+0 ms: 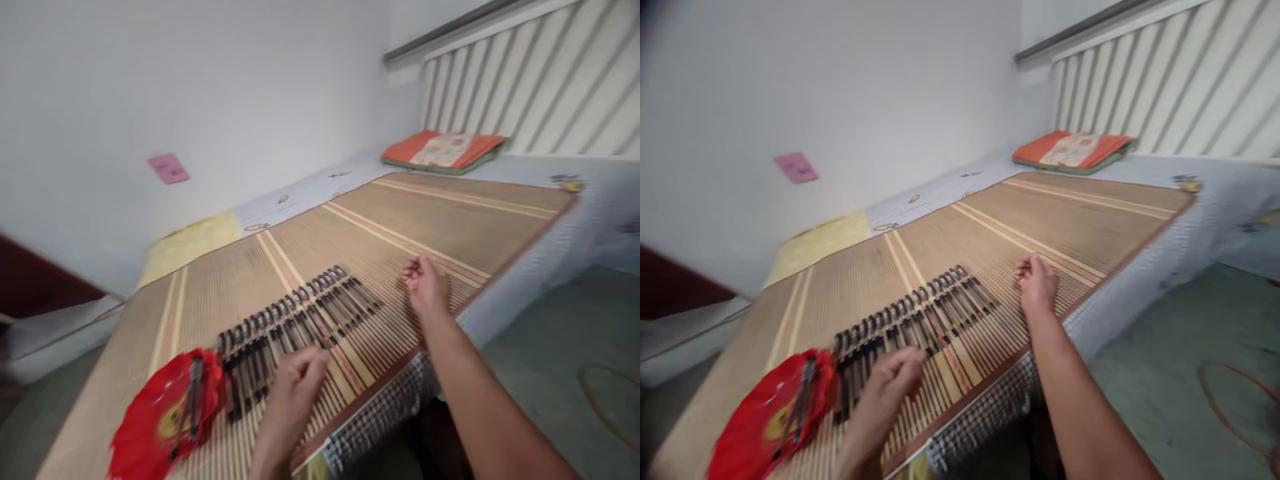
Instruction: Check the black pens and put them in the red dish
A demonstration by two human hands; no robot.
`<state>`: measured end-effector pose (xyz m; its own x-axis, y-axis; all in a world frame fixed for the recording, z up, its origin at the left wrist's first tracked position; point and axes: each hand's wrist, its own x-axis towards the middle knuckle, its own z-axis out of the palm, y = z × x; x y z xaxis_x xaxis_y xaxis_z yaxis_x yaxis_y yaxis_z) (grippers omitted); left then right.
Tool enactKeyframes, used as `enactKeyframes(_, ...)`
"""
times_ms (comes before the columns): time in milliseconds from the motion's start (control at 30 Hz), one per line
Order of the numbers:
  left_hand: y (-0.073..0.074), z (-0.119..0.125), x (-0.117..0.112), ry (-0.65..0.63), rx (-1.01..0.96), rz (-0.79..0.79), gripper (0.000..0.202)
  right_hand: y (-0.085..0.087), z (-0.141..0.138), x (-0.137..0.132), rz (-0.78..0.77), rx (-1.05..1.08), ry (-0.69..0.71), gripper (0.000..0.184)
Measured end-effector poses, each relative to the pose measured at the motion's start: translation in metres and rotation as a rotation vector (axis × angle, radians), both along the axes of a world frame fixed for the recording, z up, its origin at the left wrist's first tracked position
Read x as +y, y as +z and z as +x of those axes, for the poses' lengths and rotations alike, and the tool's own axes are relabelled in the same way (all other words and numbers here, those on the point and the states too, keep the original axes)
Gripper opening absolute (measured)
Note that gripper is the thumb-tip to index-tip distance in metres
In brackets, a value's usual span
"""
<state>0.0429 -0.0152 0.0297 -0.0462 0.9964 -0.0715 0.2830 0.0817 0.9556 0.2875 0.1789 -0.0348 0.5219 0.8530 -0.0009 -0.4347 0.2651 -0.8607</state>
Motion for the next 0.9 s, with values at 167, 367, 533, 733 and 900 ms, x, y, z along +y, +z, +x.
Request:
enactKeyframes(167, 0.007, 0.003, -0.027, -0.101, 0.057, -0.14, 0.026, 0.007, -0.015, 0.0, 0.0, 0.182, 0.058, 0.026)
enactKeyframes(367, -0.018, -0.099, -0.087, 0.458, 0.305, 0.023, 0.025, 0.007, -0.022, 0.001, 0.021, 0.248, 0.061, 0.036)
enactKeyframes(533, -0.025, -0.19, -0.095, 0.743, 0.634, -0.084, 0.026, 0.007, -0.014, -0.002, 0.019, 0.268, 0.095, 0.042)
enactKeyframes(733, -0.029, -0.215, -0.059, 0.674, 0.767, -0.229, 0.013, 0.008, -0.013, 0.0, 0.016, 0.317, 0.067, 0.03)
enactKeyframes(900, -0.026, -0.226, -0.055, 0.606, 0.791, -0.254, 0.031, 0.008, -0.015, 0.004, 0.033, 0.321, 0.077, 0.017)
